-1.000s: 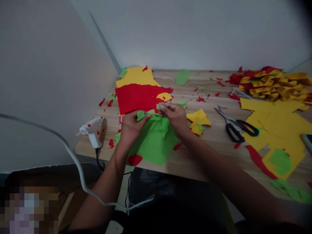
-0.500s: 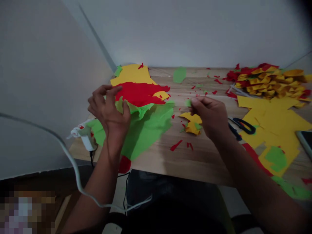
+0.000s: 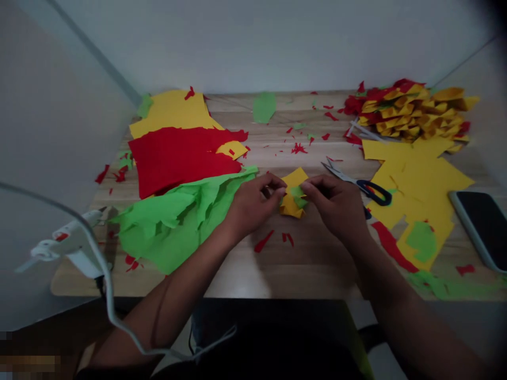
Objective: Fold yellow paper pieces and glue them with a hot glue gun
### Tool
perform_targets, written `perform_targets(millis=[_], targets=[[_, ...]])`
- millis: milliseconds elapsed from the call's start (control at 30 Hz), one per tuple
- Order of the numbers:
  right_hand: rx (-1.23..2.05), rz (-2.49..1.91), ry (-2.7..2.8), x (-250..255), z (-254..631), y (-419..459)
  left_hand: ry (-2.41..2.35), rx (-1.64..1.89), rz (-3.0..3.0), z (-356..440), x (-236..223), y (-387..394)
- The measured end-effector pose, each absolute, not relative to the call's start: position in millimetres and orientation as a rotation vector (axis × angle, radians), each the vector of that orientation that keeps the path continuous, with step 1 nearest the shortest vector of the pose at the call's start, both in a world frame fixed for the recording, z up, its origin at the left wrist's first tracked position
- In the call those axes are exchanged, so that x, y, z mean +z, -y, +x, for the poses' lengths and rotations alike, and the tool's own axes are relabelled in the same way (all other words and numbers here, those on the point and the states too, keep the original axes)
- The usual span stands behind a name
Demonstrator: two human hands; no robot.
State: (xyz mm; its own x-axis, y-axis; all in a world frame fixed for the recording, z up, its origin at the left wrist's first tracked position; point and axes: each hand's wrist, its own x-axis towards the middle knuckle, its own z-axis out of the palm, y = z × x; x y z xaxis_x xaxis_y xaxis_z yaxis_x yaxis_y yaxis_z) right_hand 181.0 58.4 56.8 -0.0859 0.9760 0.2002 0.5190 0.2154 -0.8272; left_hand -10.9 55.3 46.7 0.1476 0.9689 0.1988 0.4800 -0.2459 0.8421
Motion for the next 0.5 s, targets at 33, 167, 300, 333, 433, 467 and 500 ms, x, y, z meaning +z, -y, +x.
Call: perform_targets(millis=[33,167,300,333,433,467,500], targets=[[0.666,-1.402,1.831,55.7,185.1,-64.0,-1.399,1.046,1.85,-13.4,41.3,-56.5],[0.389,-1.295,2.213,49.0,193.4,-82.5,-1.398,1.105,1.96,-20.0,22.6,-56.3],[0.363,-1.268,2.383,41.2,191.1,-87.9,-1.382,1.018,2.032,-20.6,16.3,-54.1],[0.355,-1.268,2.401,39.9,190.3,-87.9,-1.378,0.999,2.041,-20.4,16.3,-53.9],[0.321,-1.279,2.419,37.4,189.0,-87.1,-1.36,0.943,2.059,-19.7,16.9,-53.7],[0.317,-1.281,2.418,36.8,188.9,-86.8,-1.36,0.933,2.063,-19.4,16.9,-53.6],[0.32,-1.28,2.419,36.3,188.8,-86.6,-1.364,0.931,2.066,-19.2,16.9,-53.4]])
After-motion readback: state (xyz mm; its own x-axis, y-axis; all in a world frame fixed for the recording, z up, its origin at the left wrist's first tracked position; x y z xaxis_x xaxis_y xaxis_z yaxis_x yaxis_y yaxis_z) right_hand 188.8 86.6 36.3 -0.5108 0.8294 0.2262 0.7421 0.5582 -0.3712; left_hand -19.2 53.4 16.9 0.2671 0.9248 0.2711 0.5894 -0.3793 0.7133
